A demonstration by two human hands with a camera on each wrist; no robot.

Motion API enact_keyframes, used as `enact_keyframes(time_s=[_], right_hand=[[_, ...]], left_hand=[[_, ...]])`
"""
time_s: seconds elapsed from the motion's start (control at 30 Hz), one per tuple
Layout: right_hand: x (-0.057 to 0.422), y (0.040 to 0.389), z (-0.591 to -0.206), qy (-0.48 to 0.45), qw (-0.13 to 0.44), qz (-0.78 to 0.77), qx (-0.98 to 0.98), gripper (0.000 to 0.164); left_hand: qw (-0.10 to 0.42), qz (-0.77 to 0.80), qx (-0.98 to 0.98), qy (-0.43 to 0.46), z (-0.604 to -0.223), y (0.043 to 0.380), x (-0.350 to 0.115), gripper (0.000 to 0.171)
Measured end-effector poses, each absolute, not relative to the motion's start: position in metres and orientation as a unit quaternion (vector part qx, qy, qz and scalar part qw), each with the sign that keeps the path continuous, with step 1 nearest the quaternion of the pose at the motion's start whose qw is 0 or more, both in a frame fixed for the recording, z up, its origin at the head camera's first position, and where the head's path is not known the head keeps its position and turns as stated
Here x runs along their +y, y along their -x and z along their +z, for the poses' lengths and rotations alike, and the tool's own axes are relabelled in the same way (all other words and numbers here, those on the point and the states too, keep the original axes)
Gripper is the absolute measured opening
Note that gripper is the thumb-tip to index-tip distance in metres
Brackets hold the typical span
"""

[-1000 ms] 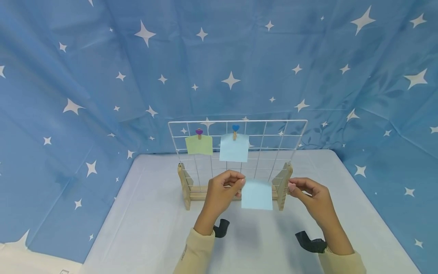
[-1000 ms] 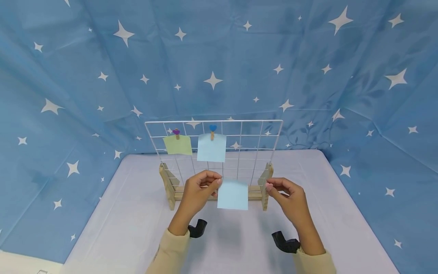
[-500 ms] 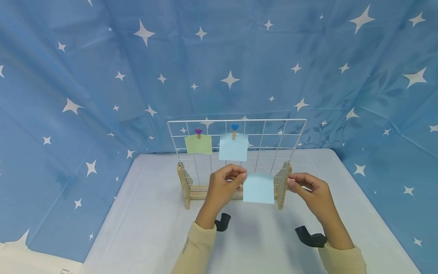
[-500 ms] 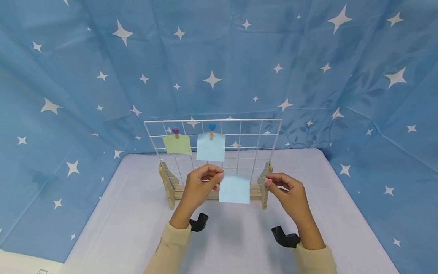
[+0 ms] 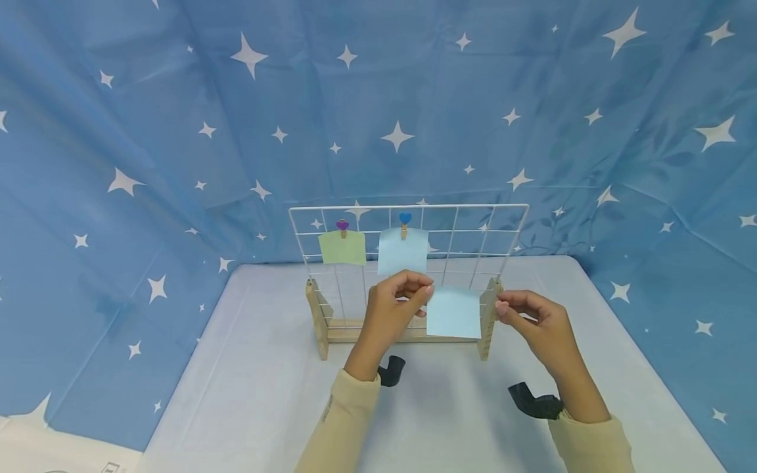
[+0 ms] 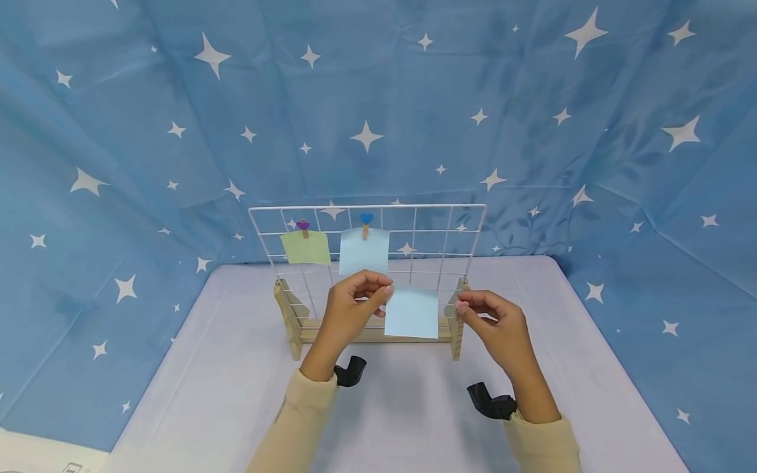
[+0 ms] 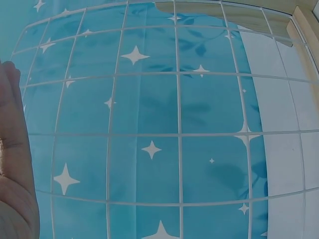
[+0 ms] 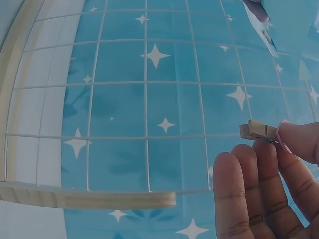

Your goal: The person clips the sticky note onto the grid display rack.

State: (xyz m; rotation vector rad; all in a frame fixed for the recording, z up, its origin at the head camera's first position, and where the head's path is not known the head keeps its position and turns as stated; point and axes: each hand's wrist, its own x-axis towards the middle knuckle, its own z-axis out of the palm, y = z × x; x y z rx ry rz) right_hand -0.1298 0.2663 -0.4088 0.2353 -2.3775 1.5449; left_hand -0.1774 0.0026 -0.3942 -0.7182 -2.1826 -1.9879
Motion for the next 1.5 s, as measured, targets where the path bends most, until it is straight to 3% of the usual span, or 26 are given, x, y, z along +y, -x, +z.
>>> enact_keyframes(time_s=[0.8,1.5], right_hand=[[0.268,0.137,-0.395,-0.090,0.169,0.529,-0.826,0.026],[0.266,0.148,-0.374,-0.105,0.204,0.500,-0.835,0.025]], left_hand=[[0.063,-0.639,-0.724,0.251,-0.386,0.190,0.010,0.015],[0.036,-0.631,-0.739,0.232,-0.381,0.198,0.017,0.020]])
